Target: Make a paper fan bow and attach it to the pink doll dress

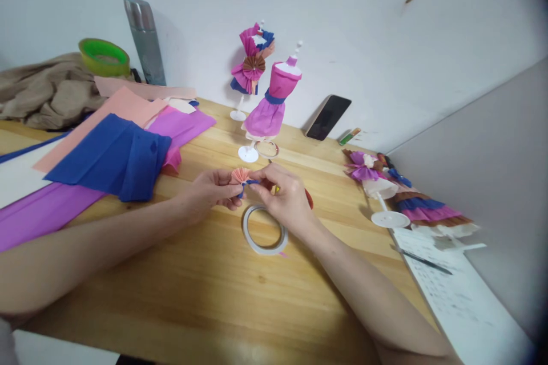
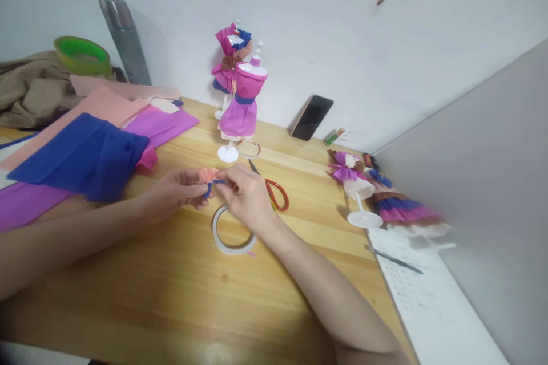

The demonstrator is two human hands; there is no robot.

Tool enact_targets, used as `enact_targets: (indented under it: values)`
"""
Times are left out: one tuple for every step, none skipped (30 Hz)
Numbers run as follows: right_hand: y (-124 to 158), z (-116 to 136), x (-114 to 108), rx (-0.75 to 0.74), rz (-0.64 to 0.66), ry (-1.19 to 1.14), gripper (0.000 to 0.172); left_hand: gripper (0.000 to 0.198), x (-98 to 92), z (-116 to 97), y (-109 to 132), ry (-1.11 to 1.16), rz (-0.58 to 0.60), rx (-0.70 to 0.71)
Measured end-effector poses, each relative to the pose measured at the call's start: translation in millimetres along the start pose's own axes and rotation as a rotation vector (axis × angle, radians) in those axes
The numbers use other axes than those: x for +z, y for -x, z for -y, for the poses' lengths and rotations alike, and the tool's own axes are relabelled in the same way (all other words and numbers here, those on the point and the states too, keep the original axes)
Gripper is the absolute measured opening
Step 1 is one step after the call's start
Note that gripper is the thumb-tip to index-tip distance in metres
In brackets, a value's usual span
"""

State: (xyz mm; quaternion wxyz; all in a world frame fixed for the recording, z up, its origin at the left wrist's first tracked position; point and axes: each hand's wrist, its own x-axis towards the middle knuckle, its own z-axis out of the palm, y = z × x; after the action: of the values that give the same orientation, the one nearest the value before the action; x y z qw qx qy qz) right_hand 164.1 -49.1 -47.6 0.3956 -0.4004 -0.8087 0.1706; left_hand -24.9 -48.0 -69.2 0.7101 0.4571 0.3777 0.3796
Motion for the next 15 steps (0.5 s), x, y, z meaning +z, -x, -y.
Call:
enact_targets:
  values:
    - [0,0,1,0.040,0.012,-0.047,0.005,0.031,-0.5,0,0,-0.014,-0.019,0.008]
    - [0,0,1,0.089,0.024,-0.106,0.005,0.029,-1.6,0,0,-0.030,-0.033,0.014]
    - [0,-2,2,0.140,0.031,-0.168,0.007,0.027,-2.9,-1,-1,-0.043,-0.041,0.019]
    - [0,-3,2,0.188,0.040,-0.227,0.010,0.025,-4.3,-2,-1,-0.051,-0.043,0.026]
    - [0,-5,2,0.229,0.050,-0.271,0.012,0.023,-5.6,-3,-2,-0.057,-0.041,0.032]
    - [0,-7,3,0.262,0.062,-0.294,0.013,0.022,-6.6,-4,-2,-0.063,-0.038,0.033]
    - [1,-9,3,0.286,0.077,-0.299,0.015,0.022,-7.3,-5,-2,-0.070,-0.034,0.029]
    - [1,-10,4,0.302,0.095,-0.292,0.016,0.022,-7.7,-5,-2,-0.076,-0.027,0.023]
    - [2,-11,5,0.315,0.115,-0.281,0.017,0.022,-7.8,-6,-2,-0.078,-0.021,0.017]
    - [2,-11,5,0.326,0.134,-0.271,0.017,0.022,-7.7,-6,-2,-0.077,-0.012,0.010]
    - [2,-11,6,0.337,0.151,-0.264,0.018,0.022,-7.5,-5,-2,-0.072,-0.005,0.005]
    - [2,-10,6,0.353,0.166,-0.262,0.019,0.023,-7.2,-5,-2,-0.065,0.000,0.003]
    - [2,-9,6,0.373,0.175,-0.266,0.020,0.024,-6.9,-5,-2,-0.057,0.003,0.003]
    - [1,-8,6,0.397,0.184,-0.278,0.022,0.025,-6.6,-4,-2,-0.049,0.003,0.002]
    - [0,-7,6,0.422,0.194,-0.296,0.024,0.026,-6.3,-4,-2,-0.040,0.002,0.002]
